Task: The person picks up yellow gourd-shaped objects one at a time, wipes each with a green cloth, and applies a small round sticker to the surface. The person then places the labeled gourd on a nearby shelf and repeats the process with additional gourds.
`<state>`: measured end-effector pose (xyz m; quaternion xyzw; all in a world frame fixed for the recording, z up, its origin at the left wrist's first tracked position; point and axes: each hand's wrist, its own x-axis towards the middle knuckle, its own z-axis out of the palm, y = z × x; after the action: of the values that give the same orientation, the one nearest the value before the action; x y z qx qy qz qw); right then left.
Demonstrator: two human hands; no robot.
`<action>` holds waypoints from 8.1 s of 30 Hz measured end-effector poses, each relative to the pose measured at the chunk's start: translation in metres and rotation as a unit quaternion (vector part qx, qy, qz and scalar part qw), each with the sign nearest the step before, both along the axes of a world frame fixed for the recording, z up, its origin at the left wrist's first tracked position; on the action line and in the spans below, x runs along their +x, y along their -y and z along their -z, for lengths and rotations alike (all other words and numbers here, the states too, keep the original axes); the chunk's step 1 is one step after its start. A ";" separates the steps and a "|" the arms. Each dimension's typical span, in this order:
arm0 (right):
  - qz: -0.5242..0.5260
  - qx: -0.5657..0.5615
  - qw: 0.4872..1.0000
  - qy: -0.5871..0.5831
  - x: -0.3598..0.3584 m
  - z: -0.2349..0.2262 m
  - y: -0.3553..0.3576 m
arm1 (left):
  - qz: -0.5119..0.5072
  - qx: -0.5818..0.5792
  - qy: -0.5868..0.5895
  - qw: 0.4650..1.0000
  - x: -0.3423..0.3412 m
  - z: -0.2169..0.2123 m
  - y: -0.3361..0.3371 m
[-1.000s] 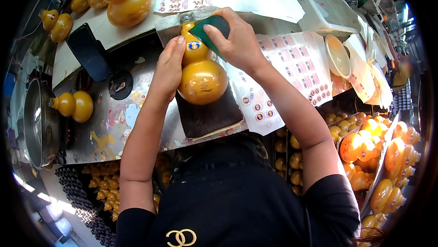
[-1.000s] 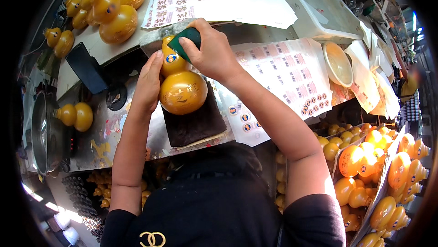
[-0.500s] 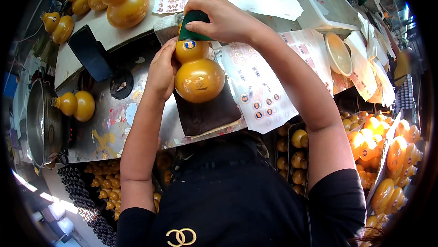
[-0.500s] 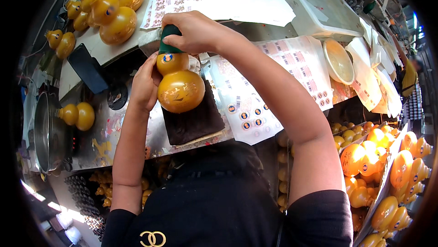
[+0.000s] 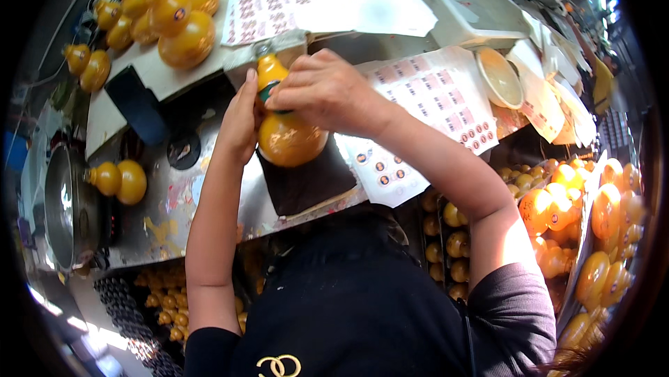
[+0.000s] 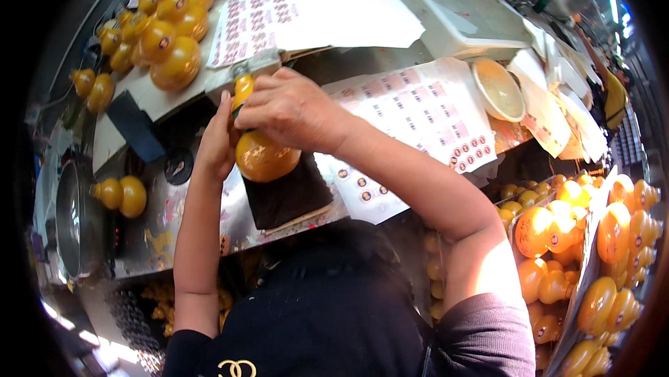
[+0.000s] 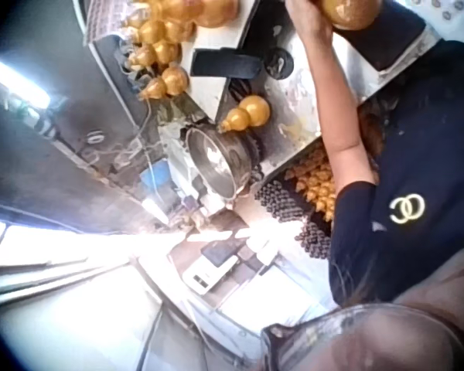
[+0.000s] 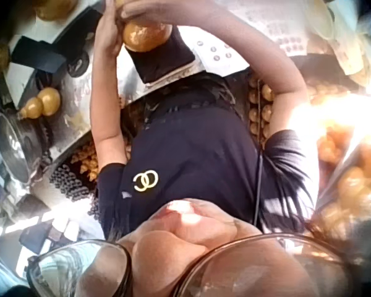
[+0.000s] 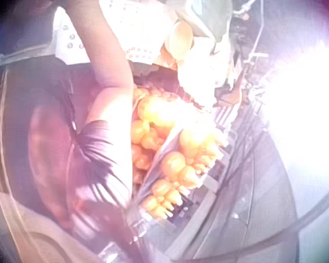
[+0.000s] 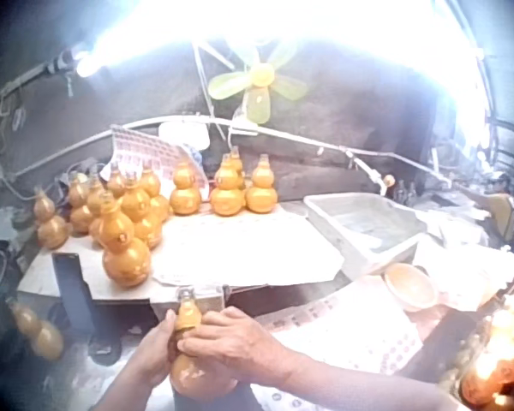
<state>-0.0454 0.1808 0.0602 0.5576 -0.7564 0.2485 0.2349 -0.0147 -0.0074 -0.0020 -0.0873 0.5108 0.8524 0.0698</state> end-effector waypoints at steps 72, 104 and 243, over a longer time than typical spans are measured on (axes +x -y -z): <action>0.467 0.095 0.852 0.218 0.074 0.079 -0.207 | -0.116 -0.579 -0.307 0.746 0.090 0.011 -0.045; 0.437 -0.059 0.889 0.125 0.182 0.122 -0.229 | -0.074 0.167 -0.161 0.970 0.096 0.006 -0.012; 0.186 -0.284 0.854 0.394 0.114 0.061 -0.018 | 0.076 -0.232 -0.146 0.959 0.078 0.008 -0.009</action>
<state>0.0689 0.1988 -0.0006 0.1714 -0.7716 0.6031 0.1071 0.0631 0.0011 -0.0098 0.0632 0.7043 0.7062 0.0365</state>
